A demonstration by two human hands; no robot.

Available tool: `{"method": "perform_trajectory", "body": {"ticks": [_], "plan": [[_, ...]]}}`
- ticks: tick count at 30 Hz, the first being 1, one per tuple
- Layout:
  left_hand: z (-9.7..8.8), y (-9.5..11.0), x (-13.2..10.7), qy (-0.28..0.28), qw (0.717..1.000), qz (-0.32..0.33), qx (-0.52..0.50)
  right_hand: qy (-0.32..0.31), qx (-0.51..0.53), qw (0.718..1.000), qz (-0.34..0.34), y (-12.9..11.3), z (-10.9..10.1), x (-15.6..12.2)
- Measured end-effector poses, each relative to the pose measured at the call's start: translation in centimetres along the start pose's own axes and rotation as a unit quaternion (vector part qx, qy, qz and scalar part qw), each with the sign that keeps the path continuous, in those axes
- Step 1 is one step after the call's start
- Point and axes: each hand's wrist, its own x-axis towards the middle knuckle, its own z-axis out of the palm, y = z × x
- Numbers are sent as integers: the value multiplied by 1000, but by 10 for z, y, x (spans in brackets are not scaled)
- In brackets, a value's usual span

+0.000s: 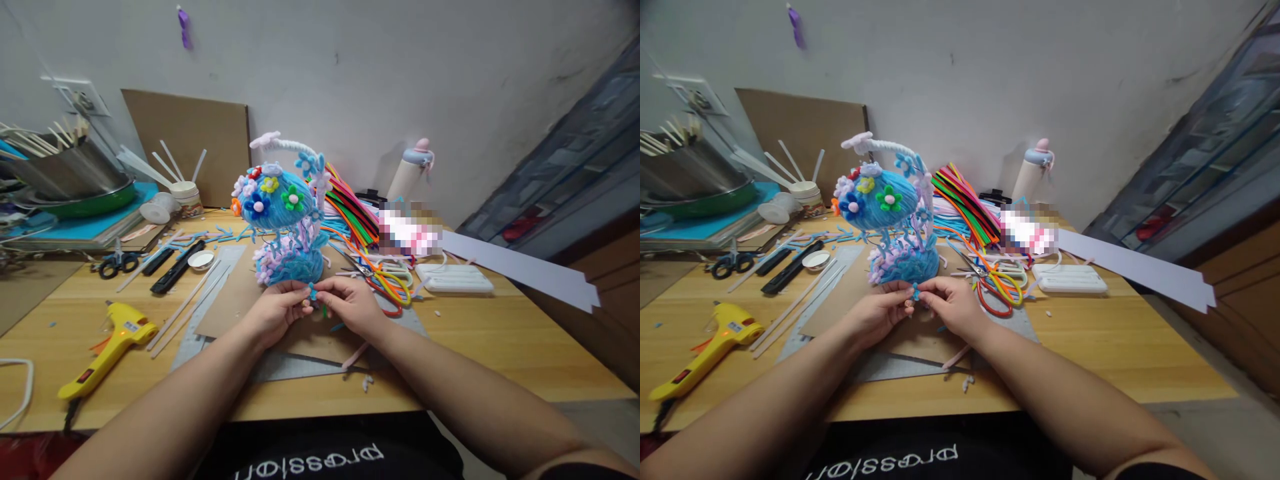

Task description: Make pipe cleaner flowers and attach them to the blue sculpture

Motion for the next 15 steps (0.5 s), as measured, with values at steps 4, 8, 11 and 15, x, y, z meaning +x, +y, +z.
{"method": "perform_trajectory", "body": {"ticks": [4,8,11,15], "plan": [[1,3,-1,-21,999,-33,-10,-22,83,995,42,-1,0,2],[1,4,-2,-40,996,-67,-35,-28,93,994,46,-1,1,2],[2,4,-3,-32,996,-73,-49,-1,12,1000,-14,0,2,0],[1,4,-2,-30,994,-84,-63,15,-124,984,-126,2,0,-3]]}}
